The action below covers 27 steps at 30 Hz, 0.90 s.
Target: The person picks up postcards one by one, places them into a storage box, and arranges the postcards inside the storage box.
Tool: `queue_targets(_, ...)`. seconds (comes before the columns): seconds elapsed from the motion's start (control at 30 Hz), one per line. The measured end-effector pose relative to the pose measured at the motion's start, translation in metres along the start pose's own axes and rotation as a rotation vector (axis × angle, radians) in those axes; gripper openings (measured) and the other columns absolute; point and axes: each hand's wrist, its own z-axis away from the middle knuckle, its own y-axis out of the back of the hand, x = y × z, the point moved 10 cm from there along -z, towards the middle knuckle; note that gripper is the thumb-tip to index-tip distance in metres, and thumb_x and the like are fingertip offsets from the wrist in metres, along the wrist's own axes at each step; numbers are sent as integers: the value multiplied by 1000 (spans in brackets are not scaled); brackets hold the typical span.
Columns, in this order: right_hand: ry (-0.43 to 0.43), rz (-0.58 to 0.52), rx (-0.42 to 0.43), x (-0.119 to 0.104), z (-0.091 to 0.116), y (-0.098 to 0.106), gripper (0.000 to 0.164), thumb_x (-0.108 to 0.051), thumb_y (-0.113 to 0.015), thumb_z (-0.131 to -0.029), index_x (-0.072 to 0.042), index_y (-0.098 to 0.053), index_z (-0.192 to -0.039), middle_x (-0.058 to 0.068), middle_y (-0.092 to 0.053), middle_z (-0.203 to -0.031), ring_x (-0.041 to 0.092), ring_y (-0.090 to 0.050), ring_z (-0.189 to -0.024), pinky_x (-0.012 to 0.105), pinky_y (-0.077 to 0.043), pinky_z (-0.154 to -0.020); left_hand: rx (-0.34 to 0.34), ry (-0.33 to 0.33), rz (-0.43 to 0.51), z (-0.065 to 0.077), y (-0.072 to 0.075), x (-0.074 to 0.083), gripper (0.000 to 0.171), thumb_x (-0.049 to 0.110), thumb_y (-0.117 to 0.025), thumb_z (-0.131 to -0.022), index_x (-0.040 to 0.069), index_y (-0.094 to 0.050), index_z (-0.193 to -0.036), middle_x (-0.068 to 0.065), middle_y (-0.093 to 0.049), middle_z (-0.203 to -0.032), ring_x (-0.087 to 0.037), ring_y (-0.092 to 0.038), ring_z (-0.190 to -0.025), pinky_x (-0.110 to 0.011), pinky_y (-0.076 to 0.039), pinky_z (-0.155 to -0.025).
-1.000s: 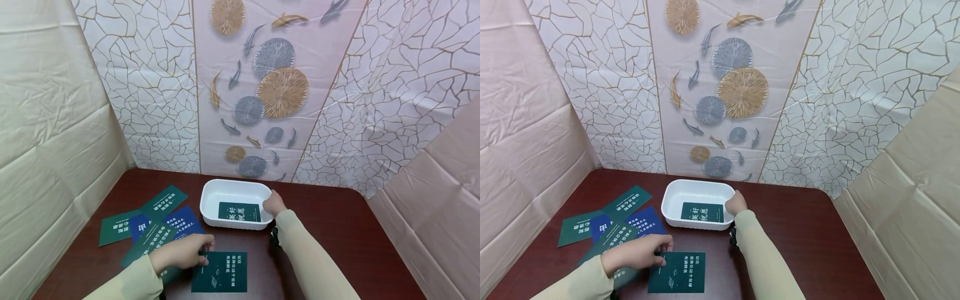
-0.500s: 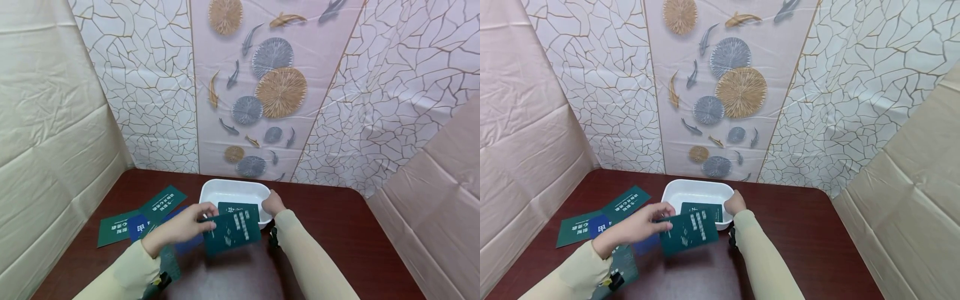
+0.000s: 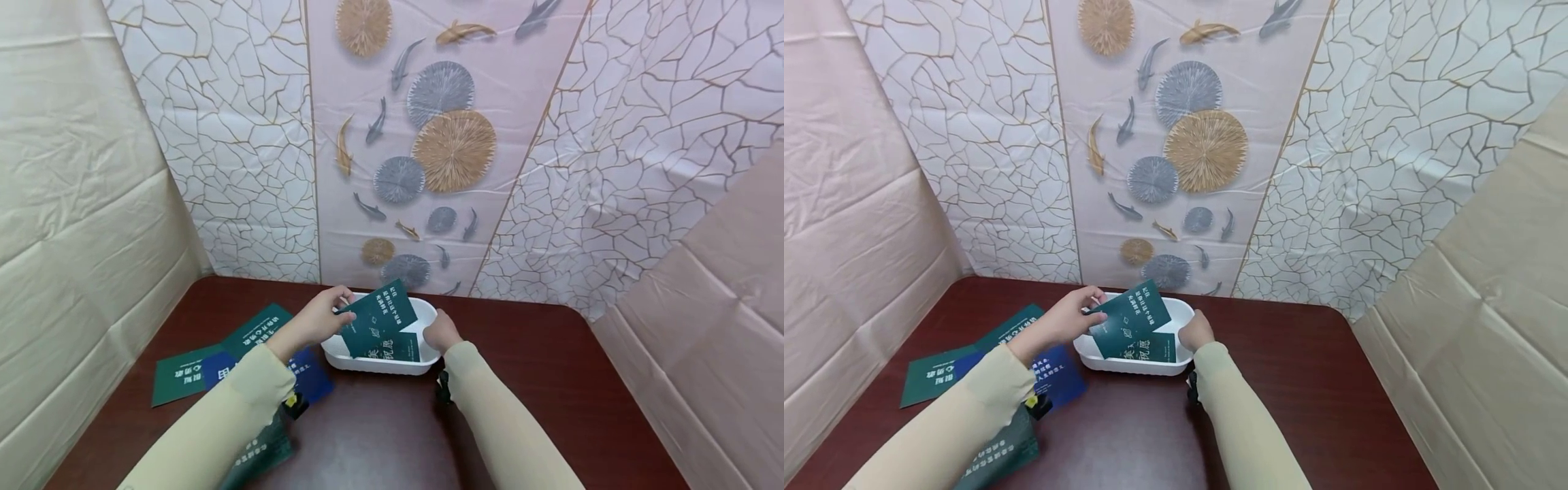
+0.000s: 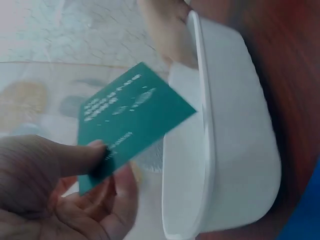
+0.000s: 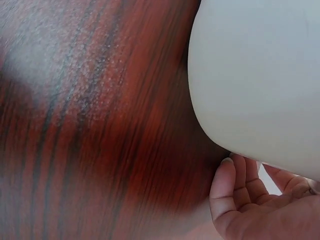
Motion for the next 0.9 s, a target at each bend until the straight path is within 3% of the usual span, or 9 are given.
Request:
queue_targets(0.27,-9,3,-15,2,2,2,66,3,-54,-90,1,-24,-149,24,-39,-142,35,-45,-124,52,-45,-95,-77,57,-314,-41,-22,-12,20,10,-63,-94,8,-56,-113,-7,-60,-96,-18,-57,-77,-33,-49,-65)
queue_targets(0.37,-16,-7,-13,2,2,1,66,3,-56,-90,0,-26,-148,22,-41,-141,33,-47,-122,53,-45,-94,-100,85,-372,-50,-29,-18,23,11,-61,-95,8,-56,-117,-6,-60,-96,-20,-55,-77,-34,-47,-66)
queue_targets(0.63,-24,-29,7,0,1,-1,68,5,-59,-88,-2,-28,-148,21,-44,-138,32,-49,-118,52,-47,-91,-141,110,-446,-61,-44,-24,31,6,-55,-96,5,-56,-127,-10,-61,-118,-19,-56,-91,-37,-49,-76)
queue_targets(0.8,-31,-21,16,1,3,1,69,4,-58,-88,-2,-27,-149,21,-44,-138,33,-50,-118,52,-48,-91,-151,89,-528,-62,-58,-22,36,6,-57,-94,3,-56,-130,-11,-62,-119,-20,-59,-103,-41,-47,-93)
queue_targets(0.9,-26,-17,21,2,5,4,67,4,-58,-88,-2,-28,-148,21,-45,-136,32,-51,-117,52,-48,-91,-153,69,-585,-63,-67,-21,38,9,-63,-91,3,-57,-128,-10,-62,-117,-21,-58,-104,-42,-45,-96)
